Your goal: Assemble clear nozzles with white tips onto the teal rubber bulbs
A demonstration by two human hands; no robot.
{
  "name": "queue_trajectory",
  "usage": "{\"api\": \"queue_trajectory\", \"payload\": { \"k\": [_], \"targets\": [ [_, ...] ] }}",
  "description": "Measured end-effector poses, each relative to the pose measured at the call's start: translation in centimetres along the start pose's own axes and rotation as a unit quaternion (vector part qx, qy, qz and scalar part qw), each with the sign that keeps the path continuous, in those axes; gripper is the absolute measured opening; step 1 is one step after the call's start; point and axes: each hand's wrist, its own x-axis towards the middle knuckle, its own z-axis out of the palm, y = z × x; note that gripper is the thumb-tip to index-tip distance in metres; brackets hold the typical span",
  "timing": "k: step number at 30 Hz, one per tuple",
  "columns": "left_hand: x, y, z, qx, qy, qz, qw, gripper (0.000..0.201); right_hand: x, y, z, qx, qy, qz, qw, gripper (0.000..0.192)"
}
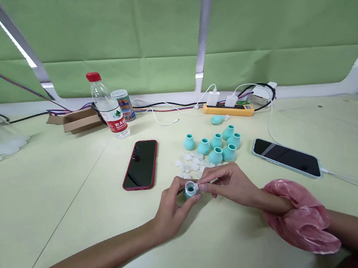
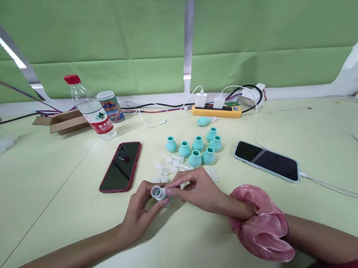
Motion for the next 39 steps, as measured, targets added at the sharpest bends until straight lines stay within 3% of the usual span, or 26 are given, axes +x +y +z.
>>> {"api": "queue_trajectory", "payload": {
  "k": [9,16,21,26,29,31,36,39],
  "targets": [
    [0.0,-0.2,-0.1,0.015,-0.002,0.018,1.0,0.012,0.2,0.3,-0.2,-0.049,0.011,-0.013,0.999,0.008],
    [0.1,-0.1,-0.1,0.07,-0.002,0.015,0.997,0.012,0.0,0.5,-0.2,-0.149,0.028,-0.184,0.971,0.009],
    [0.1,0.0,0.0,0.044,0.031,-0.036,0.998,0.015,0.1,0.6,-0.1,-0.185,0.1,-0.234,0.949,0.007],
    [0.6,0.0,-0.1,-0.002,0.08,-0.087,0.993,0.017,0.2,0.0,-0.6,-0.242,0.135,-0.266,0.923,0.009],
    [1.1,0.0,-0.4,-0.029,0.119,-0.115,0.986,0.018,0.5,-0.5,-1.3,-0.268,0.153,-0.266,0.913,0.008],
    [1.3,0.0,-0.6,-0.035,0.115,-0.116,0.986,0.021,1.0,-0.4,-1.8,-0.309,0.147,-0.246,0.907,0.008],
    [1.5,0.2,-0.8,-0.006,0.101,-0.153,0.983,0.024,2.7,0.9,-2.5,-0.493,0.052,-0.127,0.859,0.014],
    [1.6,0.4,-0.8,0.002,0.089,-0.158,0.983,0.026,3.1,1.0,-2.6,-0.526,0.023,-0.111,0.843,0.019]
  ]
}}
